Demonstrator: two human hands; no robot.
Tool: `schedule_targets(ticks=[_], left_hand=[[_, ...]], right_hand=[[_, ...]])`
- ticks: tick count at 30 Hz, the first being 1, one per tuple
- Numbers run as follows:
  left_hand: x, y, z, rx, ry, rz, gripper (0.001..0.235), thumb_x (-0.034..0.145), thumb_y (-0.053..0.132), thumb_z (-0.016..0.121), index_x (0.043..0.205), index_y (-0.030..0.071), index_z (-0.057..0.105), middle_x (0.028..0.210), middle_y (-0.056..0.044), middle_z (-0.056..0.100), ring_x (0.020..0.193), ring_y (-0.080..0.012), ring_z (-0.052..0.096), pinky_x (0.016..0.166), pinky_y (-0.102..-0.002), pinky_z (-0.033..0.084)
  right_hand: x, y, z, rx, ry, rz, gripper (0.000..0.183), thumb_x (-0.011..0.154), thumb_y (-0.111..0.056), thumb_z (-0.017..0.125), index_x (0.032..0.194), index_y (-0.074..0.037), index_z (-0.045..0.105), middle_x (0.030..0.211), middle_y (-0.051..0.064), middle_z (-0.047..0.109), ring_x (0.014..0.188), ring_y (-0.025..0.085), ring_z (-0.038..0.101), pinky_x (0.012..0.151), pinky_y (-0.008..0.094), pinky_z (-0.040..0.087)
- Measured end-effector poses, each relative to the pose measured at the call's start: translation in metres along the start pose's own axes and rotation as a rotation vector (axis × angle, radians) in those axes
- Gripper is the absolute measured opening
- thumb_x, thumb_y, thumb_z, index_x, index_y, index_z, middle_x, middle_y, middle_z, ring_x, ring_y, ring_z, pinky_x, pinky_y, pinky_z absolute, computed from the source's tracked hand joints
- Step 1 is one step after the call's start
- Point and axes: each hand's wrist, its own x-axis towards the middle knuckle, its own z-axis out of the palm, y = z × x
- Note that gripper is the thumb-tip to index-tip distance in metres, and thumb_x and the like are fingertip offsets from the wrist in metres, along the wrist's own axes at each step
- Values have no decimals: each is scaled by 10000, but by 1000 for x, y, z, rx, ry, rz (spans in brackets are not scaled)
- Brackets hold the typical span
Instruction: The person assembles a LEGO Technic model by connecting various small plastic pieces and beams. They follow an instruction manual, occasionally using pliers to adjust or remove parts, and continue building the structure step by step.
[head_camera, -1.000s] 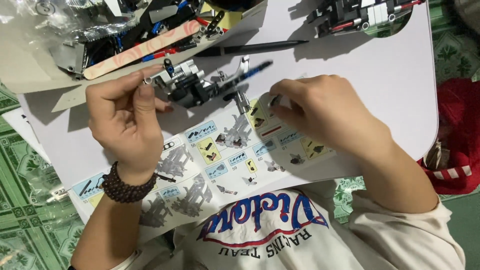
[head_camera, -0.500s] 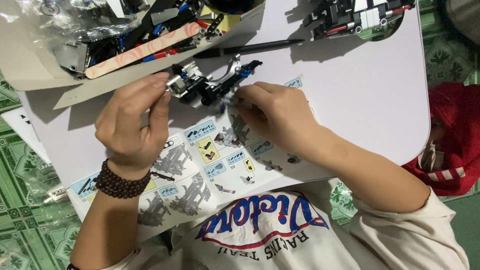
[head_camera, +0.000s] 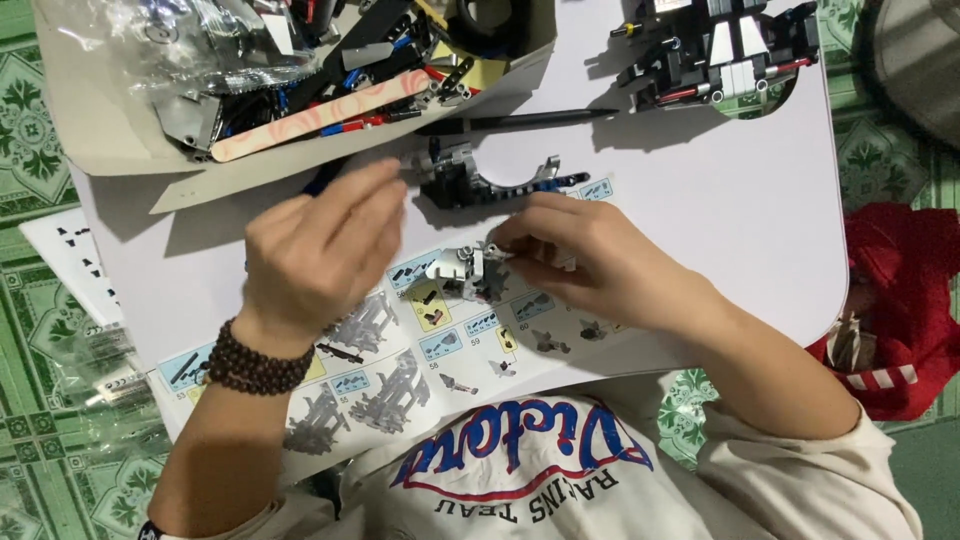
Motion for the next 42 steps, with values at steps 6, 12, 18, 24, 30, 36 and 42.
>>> schedule_targets(ticks=[6,12,18,24,30,36,42], left_hand=[[27,49,-20,-325,-331,-88,610,867,556,465,1043,-3,637,884,-135,704,760,-240,675,680,-357,556],[25,56,-23,-722,-646,-468,96,855,81,500,915,26,551,706,-67,566,592,-167,519,503,-297,419],[29,59,-28,-915,-740,-568,134,921,134,416,895,41,510,686,-59,504,514,-159,406,465,-314,301],[30,54,-33,-1041,-814,-460,203,946,191,398,809,62,473,663,-39,451,541,-161,404,499,-312,323],[33,56,-37,-1070,-777,-420,275,970,241,391,780,52,453,652,-50,419,548,-177,406,518,-312,323],[27,60,-33,-911,-703,-344,184,953,128,413,794,43,448,632,-70,442,492,-189,410,433,-325,318],[24,59,-33,-1063,-721,-410,241,957,134,406,727,62,392,570,-45,371,440,-178,325,438,-324,268]], right_hand=[[-11,4,11,40,-64,-141,154,910,-16,529,1061,9,515,969,128,495,855,262,568,740,328,490],[-10,4,24,-222,61,-329,201,940,-116,540,1062,35,487,988,179,551,827,293,590,690,367,513],[-9,9,16,7,-190,-145,173,942,-221,483,924,-49,471,732,90,499,623,243,495,554,331,402],[-9,3,15,-62,-199,-295,261,963,-207,432,770,-32,422,613,100,423,502,276,413,489,372,357],[-9,2,13,23,-278,-293,243,968,-210,371,840,-15,439,666,123,462,547,302,448,532,384,384],[-10,4,18,-48,-196,-325,280,977,-222,339,791,-26,410,673,113,452,545,297,428,521,385,368],[-9,5,21,74,-160,-429,240,966,-129,379,758,-9,389,668,131,397,553,293,402,554,389,389]])
